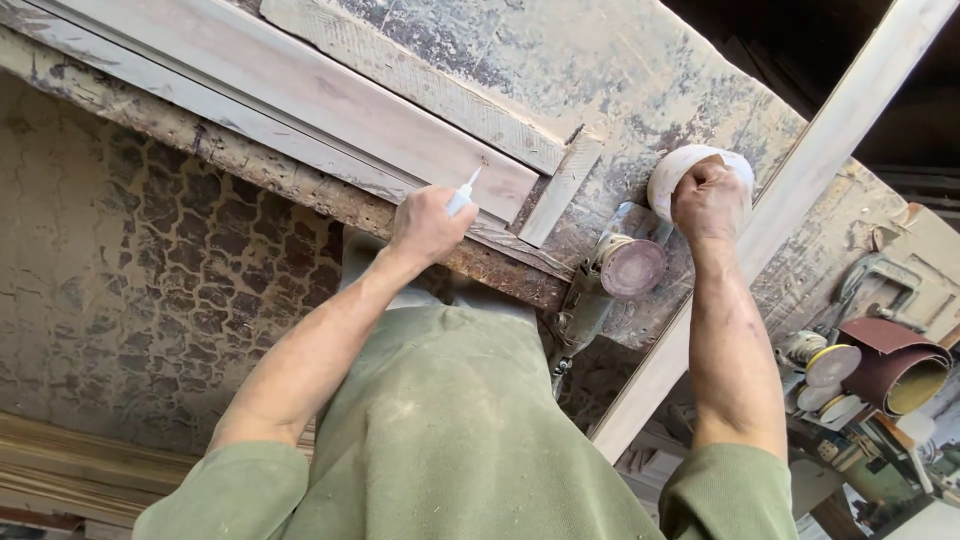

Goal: Applying glue to wooden trim pieces and sanding them using an angle grinder and hand tools.

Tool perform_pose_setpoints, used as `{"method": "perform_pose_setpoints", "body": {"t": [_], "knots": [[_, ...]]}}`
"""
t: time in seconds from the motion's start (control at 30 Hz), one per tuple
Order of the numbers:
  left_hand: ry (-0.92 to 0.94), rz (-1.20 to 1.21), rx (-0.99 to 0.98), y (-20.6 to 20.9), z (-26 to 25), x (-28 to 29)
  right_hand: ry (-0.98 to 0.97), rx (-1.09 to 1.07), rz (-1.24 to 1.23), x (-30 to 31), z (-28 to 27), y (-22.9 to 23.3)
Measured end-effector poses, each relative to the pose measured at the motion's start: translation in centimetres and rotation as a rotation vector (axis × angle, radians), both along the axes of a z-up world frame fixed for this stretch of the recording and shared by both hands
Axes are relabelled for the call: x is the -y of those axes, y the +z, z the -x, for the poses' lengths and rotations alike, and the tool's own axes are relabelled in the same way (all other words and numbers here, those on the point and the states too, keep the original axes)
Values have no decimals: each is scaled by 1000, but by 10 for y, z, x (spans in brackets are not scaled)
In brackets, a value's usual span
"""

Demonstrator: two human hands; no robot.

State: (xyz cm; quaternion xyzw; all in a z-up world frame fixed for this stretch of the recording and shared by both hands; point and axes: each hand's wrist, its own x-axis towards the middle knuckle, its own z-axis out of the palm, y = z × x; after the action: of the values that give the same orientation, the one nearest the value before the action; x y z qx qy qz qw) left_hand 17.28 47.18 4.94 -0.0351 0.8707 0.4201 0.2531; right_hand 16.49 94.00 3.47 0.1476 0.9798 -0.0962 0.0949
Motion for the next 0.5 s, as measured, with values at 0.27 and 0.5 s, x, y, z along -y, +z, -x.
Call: {"method": "perform_pose_setpoints", "body": {"t": [0.27, 0.5], "knots": [[118, 42, 181, 9, 9, -16, 102, -358, 33, 36, -28, 75], [180, 38, 192, 1, 7, -20, 131, -571, 437, 177, -46, 113]]}}
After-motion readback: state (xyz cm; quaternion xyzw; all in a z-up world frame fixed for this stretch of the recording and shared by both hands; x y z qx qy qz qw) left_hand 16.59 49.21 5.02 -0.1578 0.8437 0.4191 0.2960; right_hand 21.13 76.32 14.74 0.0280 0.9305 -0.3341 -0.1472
